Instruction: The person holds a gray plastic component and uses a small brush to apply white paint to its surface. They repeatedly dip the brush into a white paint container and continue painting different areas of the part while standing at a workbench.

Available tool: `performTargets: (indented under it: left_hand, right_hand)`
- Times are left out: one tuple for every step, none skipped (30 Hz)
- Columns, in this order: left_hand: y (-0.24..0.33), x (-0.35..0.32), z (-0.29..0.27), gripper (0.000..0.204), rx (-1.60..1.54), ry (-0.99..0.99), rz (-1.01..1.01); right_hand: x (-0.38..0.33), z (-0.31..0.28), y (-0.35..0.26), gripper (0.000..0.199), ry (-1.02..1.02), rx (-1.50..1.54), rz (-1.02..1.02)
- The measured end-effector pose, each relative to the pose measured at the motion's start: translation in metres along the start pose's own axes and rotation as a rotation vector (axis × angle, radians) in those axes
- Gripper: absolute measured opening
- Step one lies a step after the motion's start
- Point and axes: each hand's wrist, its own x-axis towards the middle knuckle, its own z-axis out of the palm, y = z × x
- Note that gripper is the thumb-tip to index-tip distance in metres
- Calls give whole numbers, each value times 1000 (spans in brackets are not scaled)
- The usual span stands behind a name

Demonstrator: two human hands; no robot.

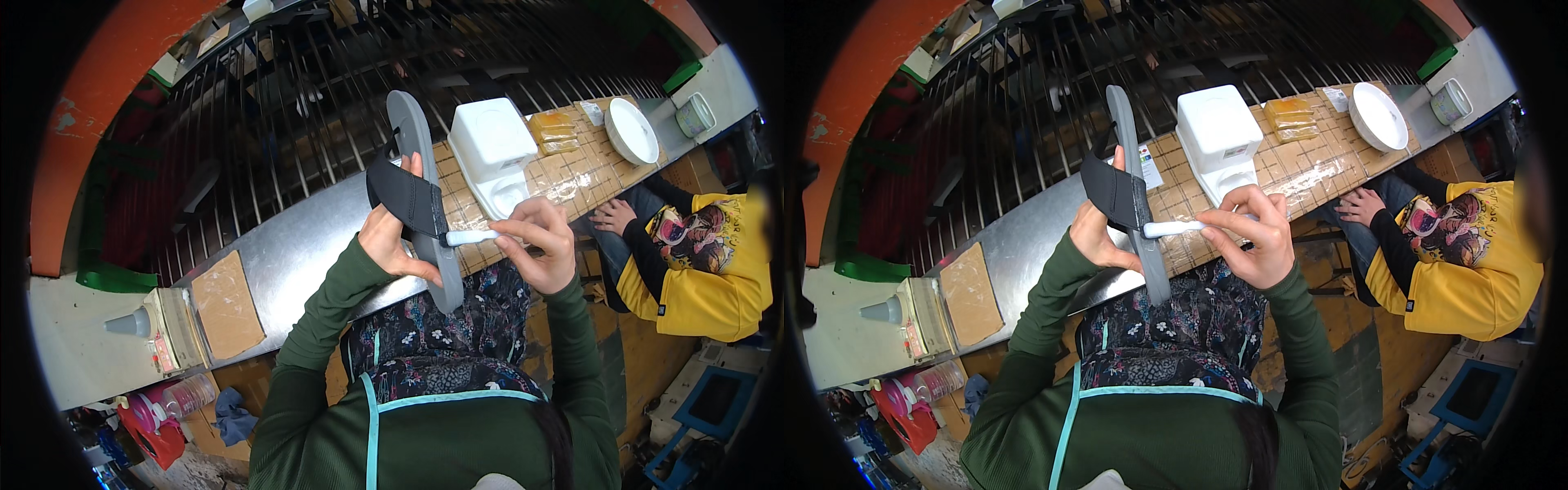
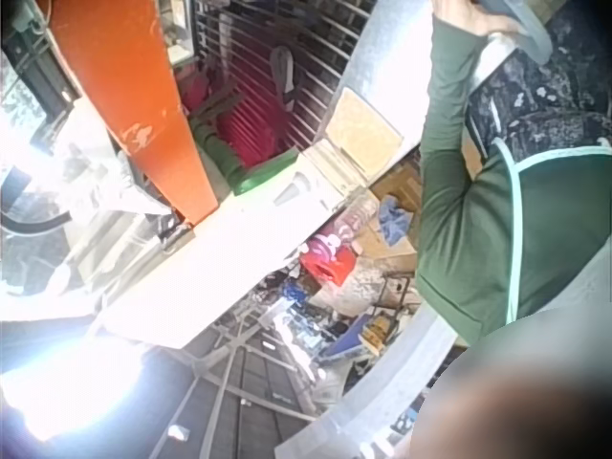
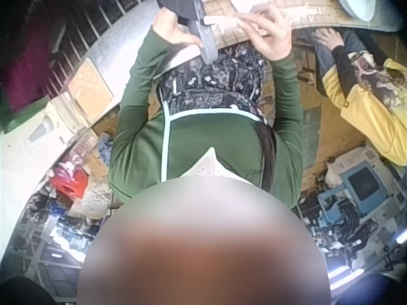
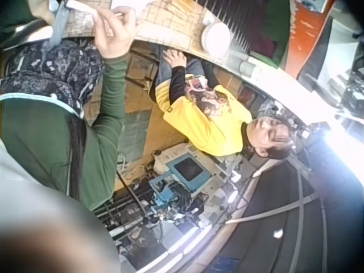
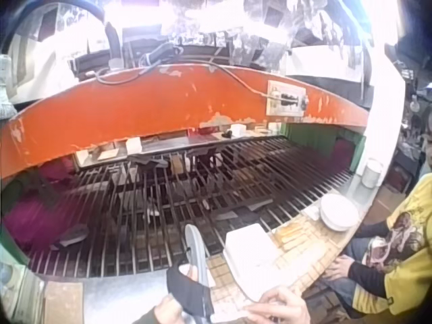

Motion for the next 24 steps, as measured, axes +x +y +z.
performTargets:
  left_hand:
    - [0, 1, -1, 164, 9, 6, 16]
    - [0, 1, -2, 164, 2, 6, 13]
    - [0, 1, -3, 163, -6, 6, 10]
    - [0, 2, -4, 163, -3, 10, 13]
    - [0, 2, -5, 163, -2, 10, 21]
    - [0, 3, -5, 163, 10, 14, 35]
    - [-1, 3, -6, 163, 21, 17, 49]
    - [-1, 3, -7, 163, 16, 18, 38]
    - [-2, 4, -7, 163, 11, 20, 28]
    - [-2, 4, -8, 163, 11, 24, 19]
    - [-3, 4, -8, 164, 12, 26, 18]
    - [-4, 5, -8, 164, 17, 31, 20]
    - [-5, 5, -9, 164, 22, 36, 21]
    - [-6, 5, -10, 164, 32, 35, 31]
    - [-7, 5, -11, 165, 41, 34, 39]
    - [-9, 6, -11, 165, 55, 34, 52]
    - [-10, 6, -12, 165, 49, 32, 49]
    - [-11, 7, -13, 165, 48, 32, 49]
    - [-12, 7, -14, 165, 48, 35, 53]
    - [-13, 7, -14, 165, 26, 38, 51]
    - [-14, 8, -15, 165, 5, 46, 52]
    - [-15, 8, -15, 165, -15, 53, 54]
    - [-15, 8, -16, 165, -27, 58, 46]
    - [-16, 8, -17, 164, -40, 63, 38]
  right_hand:
    - [0, 0, 0, 21, -6, -1, -9]
    - [0, 0, 0, 21, -13, 3, -12]
    - [0, 0, 1, 21, -21, 14, -11]
    - [1, -1, 1, 21, -25, 7, -26]
    - [1, -1, 1, 21, -29, 8, -37]
    - [1, -2, 1, 21, -33, 9, -47]
    - [1, -2, 1, 21, -35, 9, -53]
    - [1, -3, 0, 21, -37, 8, -59]
    - [1, -3, 0, 21, -42, 6, -61]
    - [1, -3, 0, 21, -44, 9, -61]
    - [1, -4, -1, 21, -48, 11, -57]
    - [1, -4, -1, 21, -52, 14, -53]
    - [1, -4, -2, 21, -54, 8, -55]
    - [0, -4, -2, 21, -56, 4, -57]
    - [0, -4, -3, 21, -58, 0, -55]
    - [0, -4, -3, 21, -55, 2, -62]
    - [1, -4, -4, 21, -52, 5, -64]
    - [1, -4, -4, 21, -54, 5, -64]
    - [1, -4, -5, 22, -51, 7, -69]
    - [1, -4, -6, 22, -51, 5, -71]
    - [1, -4, -6, 22, -48, 5, -71]
    - [1, -4, -7, 22, -46, 7, -70]
    - [1, -4, -8, 22, -42, 10, -67]
    - [1, -4, -9, 22, -36, 3, -67]
